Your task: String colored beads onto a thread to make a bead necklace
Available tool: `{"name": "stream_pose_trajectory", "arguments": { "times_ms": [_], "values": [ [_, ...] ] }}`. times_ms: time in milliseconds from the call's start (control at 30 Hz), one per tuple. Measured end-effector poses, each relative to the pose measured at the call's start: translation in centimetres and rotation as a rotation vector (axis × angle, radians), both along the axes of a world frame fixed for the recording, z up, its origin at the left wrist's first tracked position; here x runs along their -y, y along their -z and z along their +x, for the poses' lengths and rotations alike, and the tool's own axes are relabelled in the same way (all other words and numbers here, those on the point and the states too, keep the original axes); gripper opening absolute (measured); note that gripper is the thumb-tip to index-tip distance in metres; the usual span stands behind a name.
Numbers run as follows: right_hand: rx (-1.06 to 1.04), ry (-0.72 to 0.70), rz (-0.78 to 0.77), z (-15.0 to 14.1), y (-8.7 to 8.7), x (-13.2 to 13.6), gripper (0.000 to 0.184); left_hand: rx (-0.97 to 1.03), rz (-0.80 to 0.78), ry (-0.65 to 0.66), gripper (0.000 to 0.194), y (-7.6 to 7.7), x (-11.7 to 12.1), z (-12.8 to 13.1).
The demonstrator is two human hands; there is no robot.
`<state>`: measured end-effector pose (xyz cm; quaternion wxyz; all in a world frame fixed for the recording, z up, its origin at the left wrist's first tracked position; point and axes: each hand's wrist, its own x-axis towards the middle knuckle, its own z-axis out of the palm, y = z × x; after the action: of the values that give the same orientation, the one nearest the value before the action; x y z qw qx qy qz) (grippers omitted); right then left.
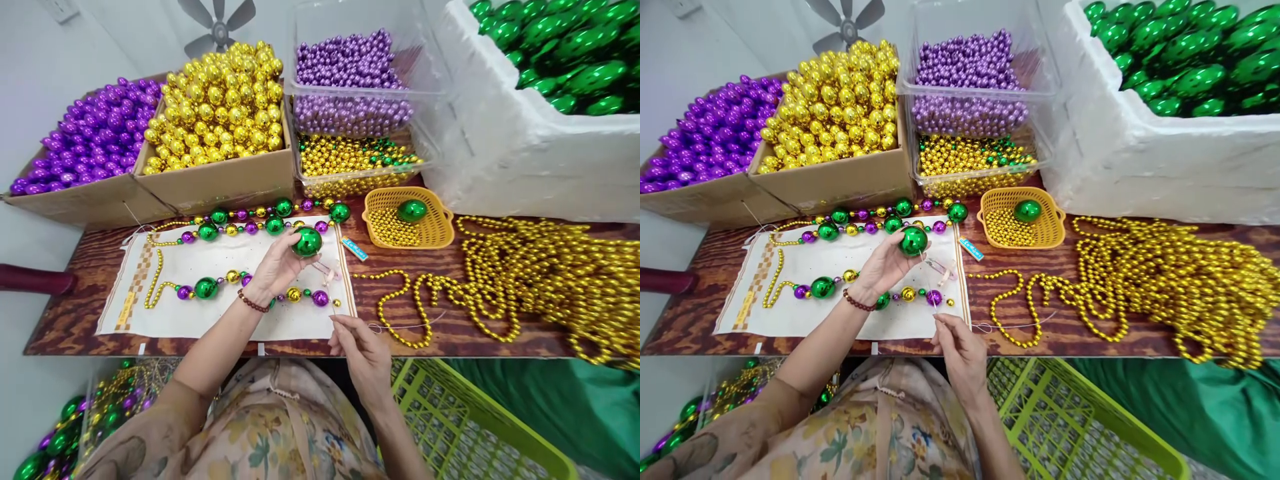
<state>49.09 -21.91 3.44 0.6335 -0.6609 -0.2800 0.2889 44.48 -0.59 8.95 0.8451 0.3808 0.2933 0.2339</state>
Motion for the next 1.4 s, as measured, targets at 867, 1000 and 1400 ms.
{"name": "stream_pose_trajectory", "arguments": {
  "times_ms": [867, 1000, 1400],
  "values": [
    [0.057, 0.042, 0.000, 0.0, 0.4, -2.0, 0.023, 0.076, 0.246, 0.101, 0.047, -1.1, 1.9, -0.9],
    [0.067, 0.060, 0.015, 0.2, -0.3, -3.1, 0.022, 0.099, 0.222, 0.118, 0.048, -0.7, 2.9, -1.2],
    [-0.227, 0.050, -0.019, 1.8, 0.7, -1.5, 0.022, -0.008, 0.416, 0.307, 0.059, 2.7, 5.8, -1.9]
  ]
}}
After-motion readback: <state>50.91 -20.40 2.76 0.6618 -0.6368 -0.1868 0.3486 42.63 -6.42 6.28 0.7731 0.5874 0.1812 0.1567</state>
